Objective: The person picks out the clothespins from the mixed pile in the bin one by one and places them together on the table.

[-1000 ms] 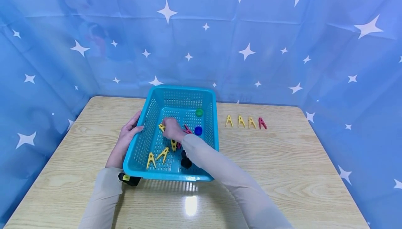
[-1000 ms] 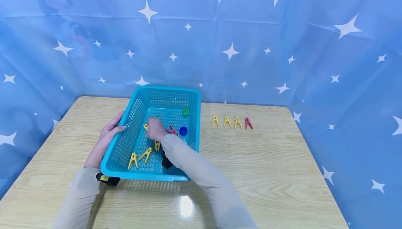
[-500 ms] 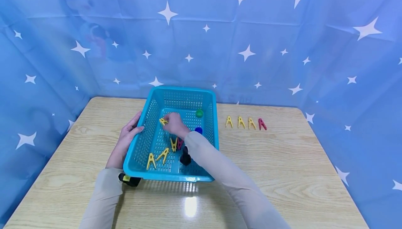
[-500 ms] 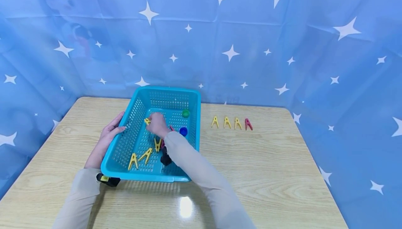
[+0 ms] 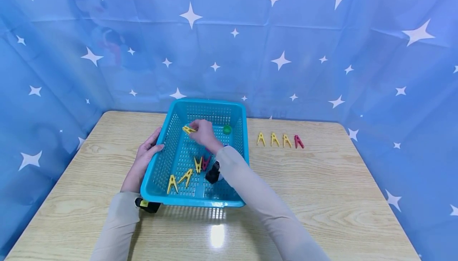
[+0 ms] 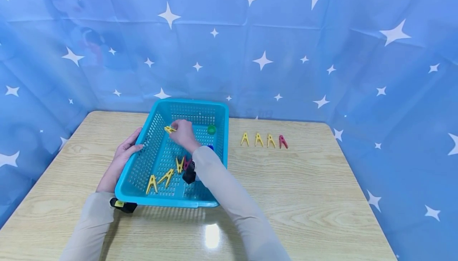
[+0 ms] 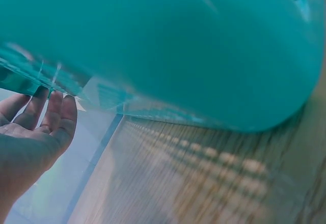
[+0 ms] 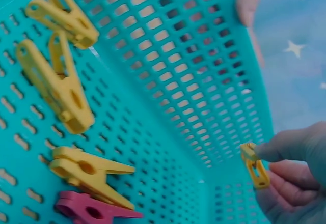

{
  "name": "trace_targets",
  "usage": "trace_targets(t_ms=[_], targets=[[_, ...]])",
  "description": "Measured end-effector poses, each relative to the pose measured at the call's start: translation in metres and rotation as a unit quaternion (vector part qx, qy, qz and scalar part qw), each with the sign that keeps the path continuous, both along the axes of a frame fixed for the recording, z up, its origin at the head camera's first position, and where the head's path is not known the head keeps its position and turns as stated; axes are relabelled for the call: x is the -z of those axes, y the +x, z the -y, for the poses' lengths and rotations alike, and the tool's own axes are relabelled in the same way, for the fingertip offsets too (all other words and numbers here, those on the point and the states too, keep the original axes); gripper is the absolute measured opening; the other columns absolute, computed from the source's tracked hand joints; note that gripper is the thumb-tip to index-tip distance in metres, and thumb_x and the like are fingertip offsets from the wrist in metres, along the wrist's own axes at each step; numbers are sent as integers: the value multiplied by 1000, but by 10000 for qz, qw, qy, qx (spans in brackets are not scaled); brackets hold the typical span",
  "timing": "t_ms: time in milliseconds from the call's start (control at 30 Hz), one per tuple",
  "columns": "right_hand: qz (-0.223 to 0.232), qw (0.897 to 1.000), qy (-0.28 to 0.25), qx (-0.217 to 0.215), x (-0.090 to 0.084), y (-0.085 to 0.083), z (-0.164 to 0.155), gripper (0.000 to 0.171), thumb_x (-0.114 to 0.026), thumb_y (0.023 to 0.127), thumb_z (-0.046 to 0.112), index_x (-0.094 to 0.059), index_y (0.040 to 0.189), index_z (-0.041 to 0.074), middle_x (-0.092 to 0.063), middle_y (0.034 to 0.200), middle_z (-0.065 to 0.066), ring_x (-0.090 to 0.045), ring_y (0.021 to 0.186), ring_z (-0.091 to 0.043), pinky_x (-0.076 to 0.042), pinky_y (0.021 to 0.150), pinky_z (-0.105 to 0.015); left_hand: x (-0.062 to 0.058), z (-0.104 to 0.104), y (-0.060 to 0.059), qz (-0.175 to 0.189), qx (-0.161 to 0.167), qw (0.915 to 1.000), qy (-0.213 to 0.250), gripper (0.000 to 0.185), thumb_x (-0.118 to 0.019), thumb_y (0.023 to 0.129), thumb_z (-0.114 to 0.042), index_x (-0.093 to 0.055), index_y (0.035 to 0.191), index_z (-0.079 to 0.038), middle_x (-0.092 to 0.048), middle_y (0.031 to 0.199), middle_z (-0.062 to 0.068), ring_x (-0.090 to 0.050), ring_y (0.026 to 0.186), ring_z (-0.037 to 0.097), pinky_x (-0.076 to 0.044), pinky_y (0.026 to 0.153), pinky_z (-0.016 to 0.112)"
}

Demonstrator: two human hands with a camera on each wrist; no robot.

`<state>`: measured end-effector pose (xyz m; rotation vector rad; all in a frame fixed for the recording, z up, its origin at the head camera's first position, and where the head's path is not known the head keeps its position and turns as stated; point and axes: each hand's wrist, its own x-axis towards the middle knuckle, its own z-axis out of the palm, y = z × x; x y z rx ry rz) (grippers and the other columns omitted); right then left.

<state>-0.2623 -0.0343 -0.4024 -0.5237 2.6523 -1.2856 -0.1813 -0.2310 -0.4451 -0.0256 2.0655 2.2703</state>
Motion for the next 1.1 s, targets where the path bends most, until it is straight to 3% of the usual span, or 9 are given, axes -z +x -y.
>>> trace_targets(t_ms=[467,700,900,1100], targets=[[-248,9987,-214,383,-22,-3,-23,32,-66,87,8,-63,119,3,-64,110,-12,-60,98,-22,-52,79,-32,-1,0,1,48,-1,10000,-29,60,-46,99,-14,-18,151,-20,-14,157,4,-20,140,30,-29,106,49],[-519,9966,-258,585,-35,1,-40,32,-67,87,9,-63,118,3,-64,109,-12,-59,97,-22,-52,81,-33,-2,0,1,107,28,9999,-91,60,-46,99,-15,-17,152,-20,-13,157,3,-20,140,28,-33,106,44],[-592,9947,-382,745,-44,3,-57,34,-68,86,10,-63,118,3,-63,109,-11,-60,97,-22,-51,83,-32,-2,0,2,108,-18,9998,-147,60,-46,99,-15,-18,151,-20,-14,157,3,-20,140,29,-29,106,49],[-747,9911,-479,997,-50,2,-78,34,-70,84,8,-63,116,2,-65,108,-13,-61,97,-24,-51,84,-32,-2,0,2,95,7,9998,-198,60,-47,98,-15,-18,151,-19,-14,157,4,-21,139,30,-39,102,38]])
